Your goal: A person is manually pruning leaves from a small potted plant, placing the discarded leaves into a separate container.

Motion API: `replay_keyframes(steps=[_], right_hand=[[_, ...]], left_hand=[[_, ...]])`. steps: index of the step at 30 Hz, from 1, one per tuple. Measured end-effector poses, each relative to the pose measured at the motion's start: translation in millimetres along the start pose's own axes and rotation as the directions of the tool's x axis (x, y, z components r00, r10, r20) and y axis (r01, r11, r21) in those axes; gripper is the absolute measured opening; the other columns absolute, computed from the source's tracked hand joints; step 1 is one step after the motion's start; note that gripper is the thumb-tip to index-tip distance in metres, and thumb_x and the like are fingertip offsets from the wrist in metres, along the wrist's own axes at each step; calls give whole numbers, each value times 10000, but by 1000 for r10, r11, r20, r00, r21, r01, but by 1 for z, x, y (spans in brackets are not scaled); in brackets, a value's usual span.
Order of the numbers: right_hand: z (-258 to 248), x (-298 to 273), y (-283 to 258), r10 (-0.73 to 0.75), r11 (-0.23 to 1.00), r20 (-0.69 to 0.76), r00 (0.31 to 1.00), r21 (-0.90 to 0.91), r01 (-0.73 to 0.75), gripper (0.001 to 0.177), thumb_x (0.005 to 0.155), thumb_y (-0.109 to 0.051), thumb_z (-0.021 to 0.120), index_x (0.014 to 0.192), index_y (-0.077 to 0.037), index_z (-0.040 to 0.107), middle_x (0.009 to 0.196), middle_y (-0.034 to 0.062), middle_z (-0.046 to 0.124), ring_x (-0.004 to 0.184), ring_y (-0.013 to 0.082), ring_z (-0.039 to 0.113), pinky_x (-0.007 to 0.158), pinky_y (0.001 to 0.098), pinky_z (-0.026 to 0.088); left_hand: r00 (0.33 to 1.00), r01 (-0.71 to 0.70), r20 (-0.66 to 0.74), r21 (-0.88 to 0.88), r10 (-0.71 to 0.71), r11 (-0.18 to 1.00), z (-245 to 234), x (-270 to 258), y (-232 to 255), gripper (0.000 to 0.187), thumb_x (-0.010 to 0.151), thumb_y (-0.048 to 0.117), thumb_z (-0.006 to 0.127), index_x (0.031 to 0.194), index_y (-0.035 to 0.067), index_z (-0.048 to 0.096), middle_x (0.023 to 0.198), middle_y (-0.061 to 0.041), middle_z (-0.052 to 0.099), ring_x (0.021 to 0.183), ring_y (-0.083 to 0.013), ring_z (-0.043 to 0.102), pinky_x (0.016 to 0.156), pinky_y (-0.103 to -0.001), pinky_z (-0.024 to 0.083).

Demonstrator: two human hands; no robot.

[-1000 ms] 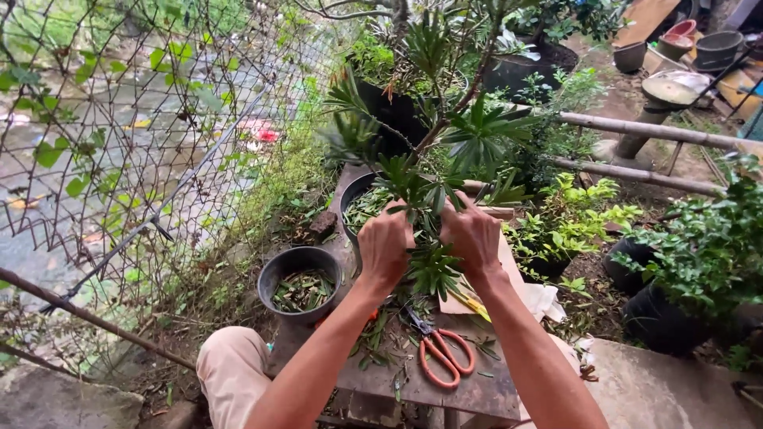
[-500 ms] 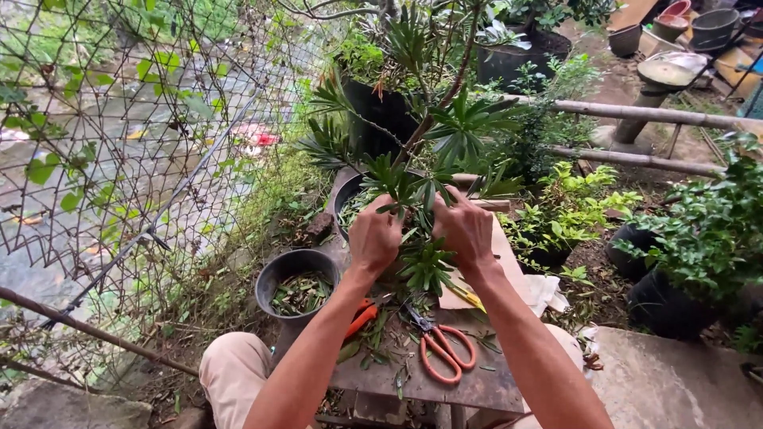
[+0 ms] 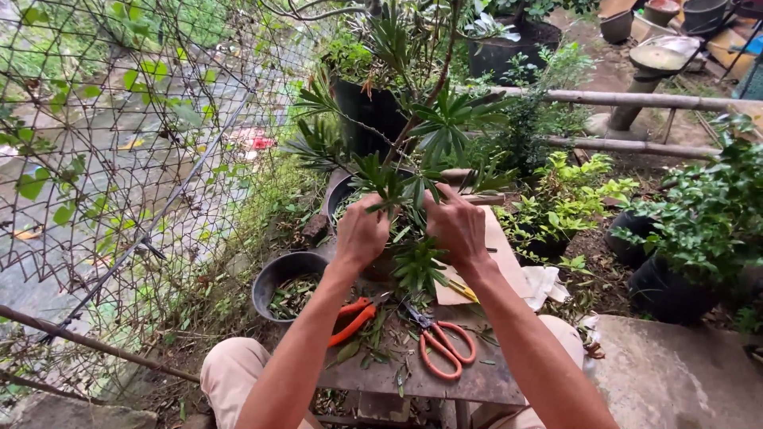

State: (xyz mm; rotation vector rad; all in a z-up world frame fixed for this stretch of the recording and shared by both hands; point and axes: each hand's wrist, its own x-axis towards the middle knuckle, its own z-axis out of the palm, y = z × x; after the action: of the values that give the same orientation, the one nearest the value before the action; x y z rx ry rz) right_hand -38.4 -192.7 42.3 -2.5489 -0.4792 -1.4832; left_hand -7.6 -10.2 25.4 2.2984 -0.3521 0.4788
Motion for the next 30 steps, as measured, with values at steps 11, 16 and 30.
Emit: replay_keyframes(steps=[11, 16, 30], right_hand=[[2, -19, -21, 475, 584, 222, 851, 644, -494, 90, 995, -160, 663, 1007, -98, 727, 861, 80, 654, 662, 172, 630, 546, 287, 538], [-12, 5, -39, 472, -48, 653, 591, 689, -723, 241, 980, -174, 640, 1152, -30, 728, 956, 142, 728, 798, 205, 709, 661, 335, 603], [63, -11, -11, 323, -371, 853, 410, 512, -775, 140, 992, -135, 636, 1085, -33, 661, 886, 103, 706, 827, 201, 716, 791, 455, 640]], left_hand=[[998, -58, -36, -32, 57, 998, 0, -5, -1, 215, 995, 307, 593, 969, 99, 639, 895, -177, 704, 874, -484, 699, 782, -655, 563], [995, -90, -38, -33, 89, 995, 3, -2, -1, 161, 1004, 250, 551, 987, 108, 625, 931, -169, 688, 885, -484, 694, 798, -651, 566], [982, -135, -102, 197, 157, 971, 8, -9, -2, 192, 962, 186, 519, 853, 94, 647, 777, -109, 629, 689, -417, 697, 644, -551, 600]])
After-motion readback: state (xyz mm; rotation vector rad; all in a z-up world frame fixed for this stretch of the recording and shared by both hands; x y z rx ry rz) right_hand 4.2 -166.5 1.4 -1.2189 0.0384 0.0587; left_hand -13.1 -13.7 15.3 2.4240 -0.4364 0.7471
